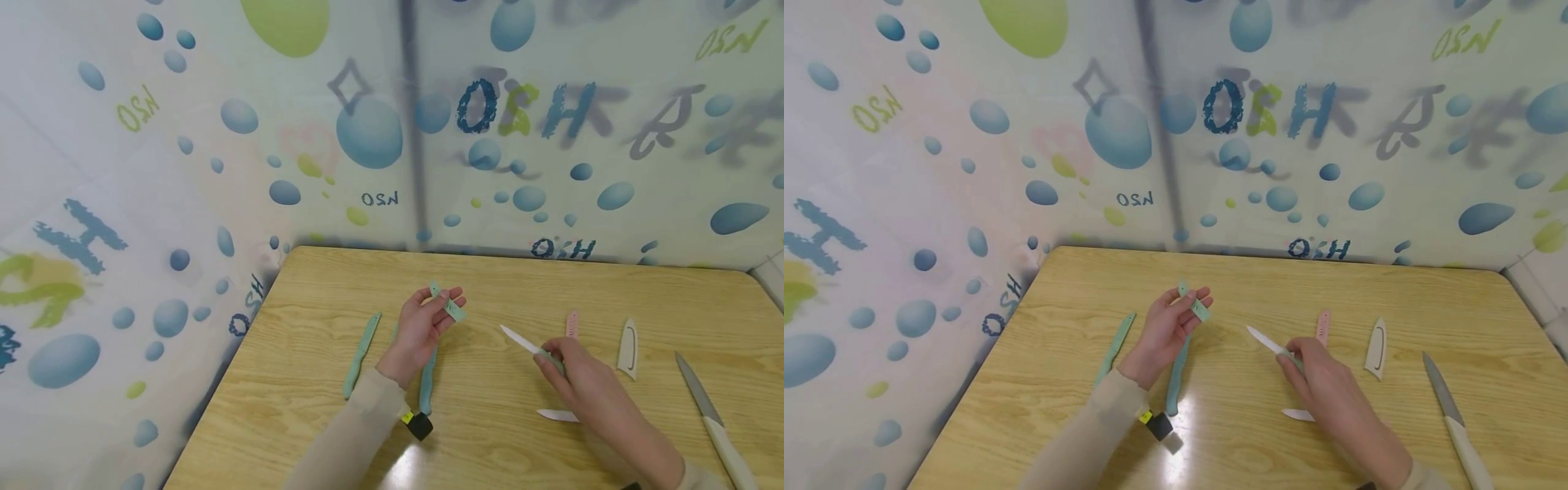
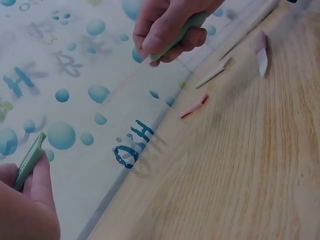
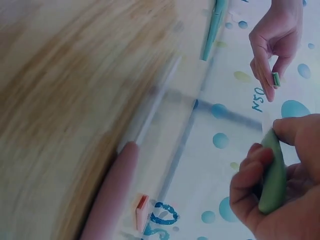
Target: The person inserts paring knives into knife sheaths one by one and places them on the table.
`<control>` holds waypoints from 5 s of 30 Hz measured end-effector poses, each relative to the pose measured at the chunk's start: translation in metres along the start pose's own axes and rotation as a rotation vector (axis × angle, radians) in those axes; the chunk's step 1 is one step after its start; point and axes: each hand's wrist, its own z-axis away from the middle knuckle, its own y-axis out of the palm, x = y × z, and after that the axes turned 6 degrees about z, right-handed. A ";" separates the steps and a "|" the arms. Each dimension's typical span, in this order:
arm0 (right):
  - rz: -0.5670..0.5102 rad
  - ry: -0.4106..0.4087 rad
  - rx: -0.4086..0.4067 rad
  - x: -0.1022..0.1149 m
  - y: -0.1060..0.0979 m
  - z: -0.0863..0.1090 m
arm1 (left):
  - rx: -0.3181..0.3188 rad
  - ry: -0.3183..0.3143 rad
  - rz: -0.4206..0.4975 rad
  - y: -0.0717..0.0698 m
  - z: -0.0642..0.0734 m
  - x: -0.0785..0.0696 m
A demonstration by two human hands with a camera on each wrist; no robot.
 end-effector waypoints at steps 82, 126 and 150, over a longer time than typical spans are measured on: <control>0.170 -0.178 -0.123 0.047 0.042 -0.049 | -0.163 0.167 0.202 -0.007 0.002 0.012; 0.258 -0.306 -0.252 0.043 0.042 -0.056 | -0.046 0.162 -0.101 0.013 -0.022 -0.001; 0.377 -0.303 -0.324 0.046 0.042 -0.052 | -0.050 0.140 -0.045 0.018 -0.011 0.009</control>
